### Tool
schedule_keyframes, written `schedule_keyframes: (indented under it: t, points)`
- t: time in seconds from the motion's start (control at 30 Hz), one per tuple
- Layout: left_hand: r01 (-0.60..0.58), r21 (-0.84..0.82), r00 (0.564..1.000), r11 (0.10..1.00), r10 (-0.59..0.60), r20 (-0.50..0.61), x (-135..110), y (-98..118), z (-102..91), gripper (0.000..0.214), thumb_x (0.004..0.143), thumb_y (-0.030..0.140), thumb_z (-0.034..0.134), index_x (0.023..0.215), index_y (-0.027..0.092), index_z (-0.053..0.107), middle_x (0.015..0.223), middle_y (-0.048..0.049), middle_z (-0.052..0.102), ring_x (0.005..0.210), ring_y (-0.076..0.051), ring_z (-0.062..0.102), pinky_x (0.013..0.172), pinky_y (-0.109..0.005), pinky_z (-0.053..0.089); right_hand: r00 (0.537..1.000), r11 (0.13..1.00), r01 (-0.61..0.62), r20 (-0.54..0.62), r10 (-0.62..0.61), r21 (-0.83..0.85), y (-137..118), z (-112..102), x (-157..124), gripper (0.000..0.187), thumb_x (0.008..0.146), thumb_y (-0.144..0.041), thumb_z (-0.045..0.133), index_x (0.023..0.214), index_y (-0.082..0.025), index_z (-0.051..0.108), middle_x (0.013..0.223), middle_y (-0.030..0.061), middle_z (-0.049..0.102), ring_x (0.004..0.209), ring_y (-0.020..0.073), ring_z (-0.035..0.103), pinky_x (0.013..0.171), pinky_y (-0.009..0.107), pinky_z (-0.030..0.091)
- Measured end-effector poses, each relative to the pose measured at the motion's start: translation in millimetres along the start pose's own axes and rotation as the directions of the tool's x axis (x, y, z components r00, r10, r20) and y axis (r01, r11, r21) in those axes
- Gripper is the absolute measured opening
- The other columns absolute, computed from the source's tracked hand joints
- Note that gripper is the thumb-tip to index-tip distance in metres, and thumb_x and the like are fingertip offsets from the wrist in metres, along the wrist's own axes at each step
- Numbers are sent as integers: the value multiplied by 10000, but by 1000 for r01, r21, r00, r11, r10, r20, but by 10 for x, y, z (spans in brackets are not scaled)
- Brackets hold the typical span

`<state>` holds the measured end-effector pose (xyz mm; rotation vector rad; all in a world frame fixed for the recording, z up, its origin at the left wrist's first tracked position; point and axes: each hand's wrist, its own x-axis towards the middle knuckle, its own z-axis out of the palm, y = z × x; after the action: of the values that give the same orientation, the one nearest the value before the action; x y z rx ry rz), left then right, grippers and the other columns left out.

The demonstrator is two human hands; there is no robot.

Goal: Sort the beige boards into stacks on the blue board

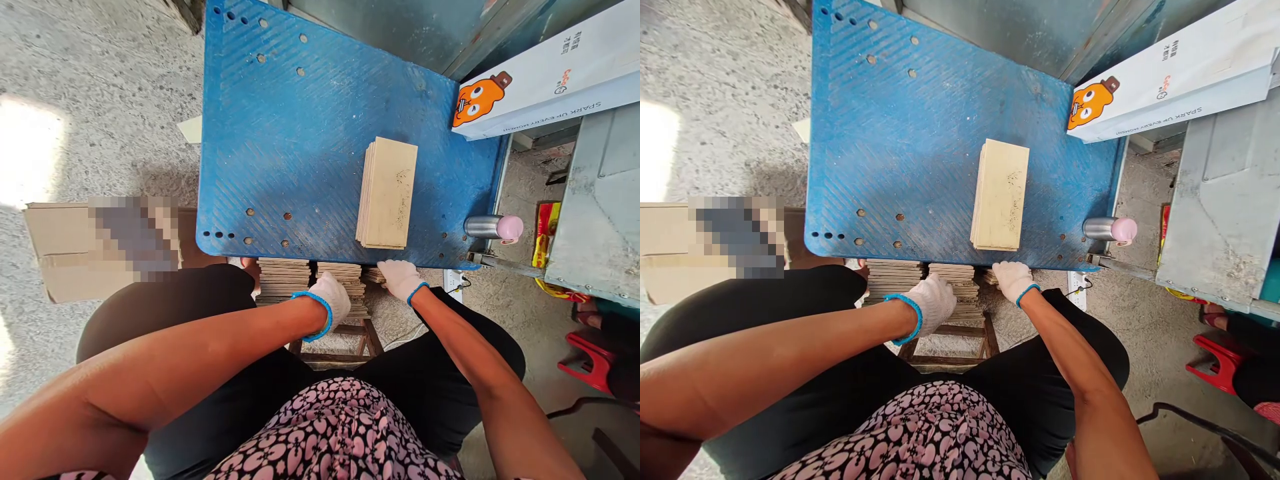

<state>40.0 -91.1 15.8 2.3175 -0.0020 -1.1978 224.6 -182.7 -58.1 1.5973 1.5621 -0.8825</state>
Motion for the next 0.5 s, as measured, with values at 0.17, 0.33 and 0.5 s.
schedule_keyframes:
  t: [0.17,0.33,0.5]
  points:
    - [20,-97,999,995,-24,-38,47,-3,55,416,734,81,745,1144,16,761,1124,-338,706,1082,-460,658,856,-508,461,1000,1000,-7,-10,7,14,9,15,0,295,911,-244,655,1198,-184,628,1201,158,700,1068,292,702,863,368,516]
    - [22,-101,998,995,-28,-64,59,-16,105,361,730,61,731,1087,66,783,1082,-304,727,1041,-429,679,864,-503,461,999,998,-41,-28,42,43,19,37,33,456,874,-314,736,1284,-167,598,1204,172,700,1074,295,699,869,358,517]
    - [30,-89,991,996,-41,-127,11,-21,97,286,769,53,690,1039,61,784,1049,-287,736,1032,-412,690,871,-492,475,997,994,-30,-74,38,105,127,-145,-18,735,820,-381,794,1463,-186,497,1356,163,647,1222,290,628,1016,357,469]
